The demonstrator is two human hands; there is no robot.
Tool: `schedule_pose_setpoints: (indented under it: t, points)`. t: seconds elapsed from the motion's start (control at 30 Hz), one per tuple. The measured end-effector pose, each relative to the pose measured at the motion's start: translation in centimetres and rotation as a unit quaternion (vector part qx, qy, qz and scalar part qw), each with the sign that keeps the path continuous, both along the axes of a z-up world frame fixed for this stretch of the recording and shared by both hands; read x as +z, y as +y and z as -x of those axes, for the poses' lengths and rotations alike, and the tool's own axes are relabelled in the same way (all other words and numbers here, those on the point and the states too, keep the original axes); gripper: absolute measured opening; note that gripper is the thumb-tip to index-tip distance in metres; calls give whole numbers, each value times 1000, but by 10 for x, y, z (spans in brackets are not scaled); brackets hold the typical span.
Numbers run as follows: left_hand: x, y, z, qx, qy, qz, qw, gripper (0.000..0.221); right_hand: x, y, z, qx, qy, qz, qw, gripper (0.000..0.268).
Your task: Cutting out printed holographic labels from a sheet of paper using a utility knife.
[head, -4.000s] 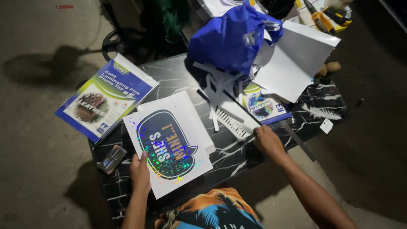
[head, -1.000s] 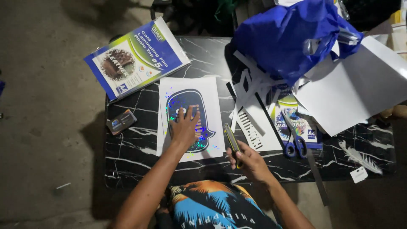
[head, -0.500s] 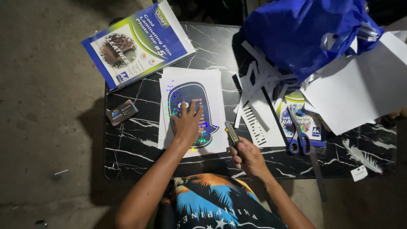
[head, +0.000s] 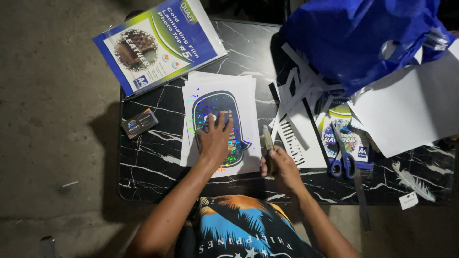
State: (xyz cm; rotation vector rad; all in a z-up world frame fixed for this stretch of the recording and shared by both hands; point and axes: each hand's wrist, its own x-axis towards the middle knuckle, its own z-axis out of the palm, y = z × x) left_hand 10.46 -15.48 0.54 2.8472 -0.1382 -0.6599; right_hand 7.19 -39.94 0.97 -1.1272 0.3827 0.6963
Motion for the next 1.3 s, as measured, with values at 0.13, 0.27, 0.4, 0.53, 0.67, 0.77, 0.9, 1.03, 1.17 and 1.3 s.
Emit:
schedule_pose_setpoints:
  t: [0.13, 0.27, 0.4, 0.53, 0.67, 0.77, 0.9, 1.03, 1.17, 1.3]
  points:
    - [9, -1, -5, -11, 10, -30, 999, 115, 4, 6, -16, 3, 8, 74, 997, 27]
    - [14, -1, -8, -24, -10, -54, 998, 120, 19, 16, -34, 37, -25, 163, 986, 32]
    - [11, -3, -7, -28, -10, -70, 997, 123, 12, 22, -45, 53, -26, 187, 981, 35]
    - [5, -2, -7, -26, -23, -61, 998, 123, -20, 15, -52, 87, -88, 218, 968, 34]
    - [13, 0, -13, -35, -18, -66, 997, 116, -32, 18, -62, 119, -128, 254, 951, 33]
    - [-2, 1, -12, -43, -56, -63, 996, 111, -10, 33, -76, 148, -129, 316, 928, 41]
    - [4, 4, -19, -51, -36, -46, 997, 110, 10, 51, -94, 205, -189, 385, 880, 52]
    - [5, 4, -22, -20, -22, 1, 1000, 103, -11, 52, -109, 257, -372, 460, 765, 55]
    - [6, 2, -27, 1, 4, 12, 1000, 98, 5, 65, -123, 279, -475, 484, 679, 53]
    - [4, 1, -28, 0, -5, 8, 1000, 98, 8, 74, -132, 296, -482, 487, 666, 53]
